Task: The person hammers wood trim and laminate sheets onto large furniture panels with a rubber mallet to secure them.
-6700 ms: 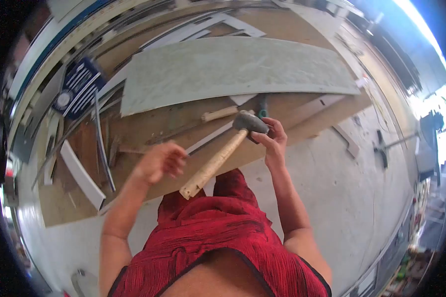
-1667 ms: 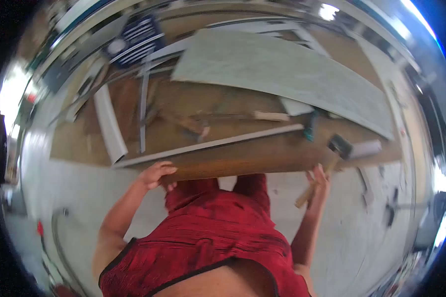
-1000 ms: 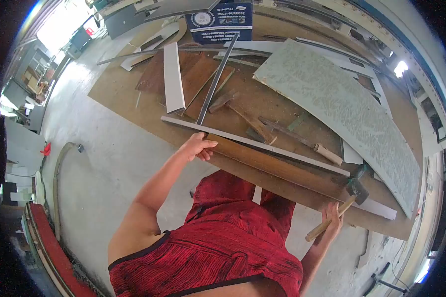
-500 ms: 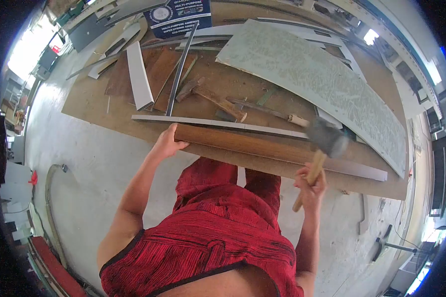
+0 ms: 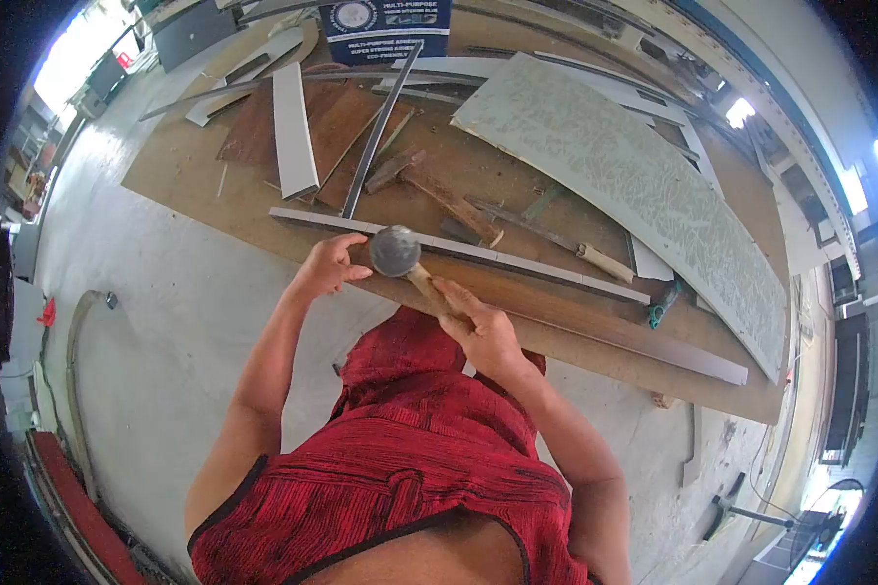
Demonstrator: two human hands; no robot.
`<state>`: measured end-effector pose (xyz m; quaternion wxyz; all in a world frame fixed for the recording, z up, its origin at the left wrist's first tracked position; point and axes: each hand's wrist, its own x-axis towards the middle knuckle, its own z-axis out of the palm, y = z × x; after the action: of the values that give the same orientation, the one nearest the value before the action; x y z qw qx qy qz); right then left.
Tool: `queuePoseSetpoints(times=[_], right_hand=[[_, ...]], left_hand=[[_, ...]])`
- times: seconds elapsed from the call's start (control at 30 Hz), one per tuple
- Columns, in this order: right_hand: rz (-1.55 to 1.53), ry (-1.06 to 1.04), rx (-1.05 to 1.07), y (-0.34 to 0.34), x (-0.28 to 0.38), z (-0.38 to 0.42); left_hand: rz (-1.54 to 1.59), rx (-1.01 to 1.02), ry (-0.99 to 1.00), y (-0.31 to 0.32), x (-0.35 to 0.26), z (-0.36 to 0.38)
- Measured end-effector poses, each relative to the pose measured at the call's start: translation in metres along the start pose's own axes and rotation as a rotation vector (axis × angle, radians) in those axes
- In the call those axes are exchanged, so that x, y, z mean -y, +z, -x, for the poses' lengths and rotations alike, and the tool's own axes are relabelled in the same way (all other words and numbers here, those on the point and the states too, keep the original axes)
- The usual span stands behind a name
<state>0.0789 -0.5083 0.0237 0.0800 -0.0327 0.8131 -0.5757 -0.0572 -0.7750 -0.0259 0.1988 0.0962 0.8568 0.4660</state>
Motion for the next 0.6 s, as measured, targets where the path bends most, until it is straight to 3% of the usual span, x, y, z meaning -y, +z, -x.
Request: queuePoseSetpoints(times=[0.13,0.23,0.43,0.53,0.6], right_hand=[[0.229,-0.159,-0.054,0.012,-0.012,-0.009],[0.383,0.077,0.027,0.009,0.001,-0.016],[0.152,0.035,-0.008,0.008,-0.004,-0.018],[0.245,-0.093,-0.025,0.014,-0.014,-0.022],[0.220,0.059,0.029,0.013,-0.009,-0.024]], left_hand=[[0.031,0.021,0.003,-0.002,0.001,-0.002],[0.034,0.025,-0.017,-0.003,-0.004,0.002],[0.052,-0.003,0.031,0.000,0.003,0.000],[0.046,0.002,-0.003,-0.002,-0.004,0.003],[0.079,0.014,-0.014,-0.002,-0.004,0.003]])
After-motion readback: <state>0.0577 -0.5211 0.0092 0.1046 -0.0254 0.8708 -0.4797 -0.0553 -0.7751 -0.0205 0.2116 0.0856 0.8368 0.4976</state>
